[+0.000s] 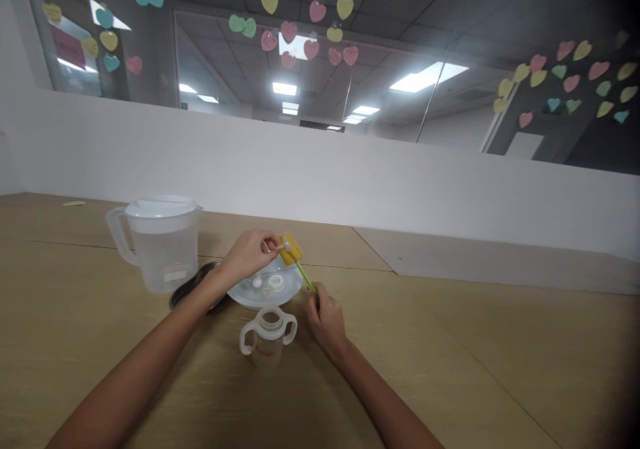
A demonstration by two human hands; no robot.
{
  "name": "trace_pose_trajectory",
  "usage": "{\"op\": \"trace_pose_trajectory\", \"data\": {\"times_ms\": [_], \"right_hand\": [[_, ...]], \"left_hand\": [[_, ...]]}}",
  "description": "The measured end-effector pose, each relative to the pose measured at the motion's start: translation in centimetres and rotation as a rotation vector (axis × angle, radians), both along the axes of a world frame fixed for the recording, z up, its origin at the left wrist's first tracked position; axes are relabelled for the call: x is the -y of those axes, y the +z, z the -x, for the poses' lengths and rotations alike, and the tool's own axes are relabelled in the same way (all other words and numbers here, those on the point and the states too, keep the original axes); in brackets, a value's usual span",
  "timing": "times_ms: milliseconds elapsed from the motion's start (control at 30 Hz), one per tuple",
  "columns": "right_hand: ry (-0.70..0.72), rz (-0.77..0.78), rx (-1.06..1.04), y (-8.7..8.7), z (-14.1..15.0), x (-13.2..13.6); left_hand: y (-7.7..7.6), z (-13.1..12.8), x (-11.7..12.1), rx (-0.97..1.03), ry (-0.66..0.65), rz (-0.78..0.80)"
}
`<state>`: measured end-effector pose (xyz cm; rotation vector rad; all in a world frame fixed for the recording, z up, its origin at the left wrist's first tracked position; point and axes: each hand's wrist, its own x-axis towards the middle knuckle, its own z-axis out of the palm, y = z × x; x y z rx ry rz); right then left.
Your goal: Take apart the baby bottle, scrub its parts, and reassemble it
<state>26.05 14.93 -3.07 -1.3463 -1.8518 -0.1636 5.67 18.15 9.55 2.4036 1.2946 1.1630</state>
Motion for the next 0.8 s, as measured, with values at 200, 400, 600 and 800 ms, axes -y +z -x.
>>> {"op": "trace_pose_trajectory", "data": {"times_ms": [200, 400, 600, 800], "right_hand": [[0.006, -0.008, -0.007, 0.0, 0.0, -0.1], [0.008, -0.025, -0.024, 0.0, 0.0, -0.1], [0.035, -0.034, 0.005, -0.2, -0.1, -0.1], [0.035, -0.042, 0.019, -0.1, 0.0, 0.0]], "left_hand": [[-1.1, -0.7, -0.3, 0.145, -0.132, 0.212], [-0.6, -0.4, -0.1, 0.152, -0.073, 0.191], [0.1, 1.1, -0.5, 0.047, 0.19, -0.005], [0.6, 1.6, -0.1, 0.072, 0.17, 0.009]]}}
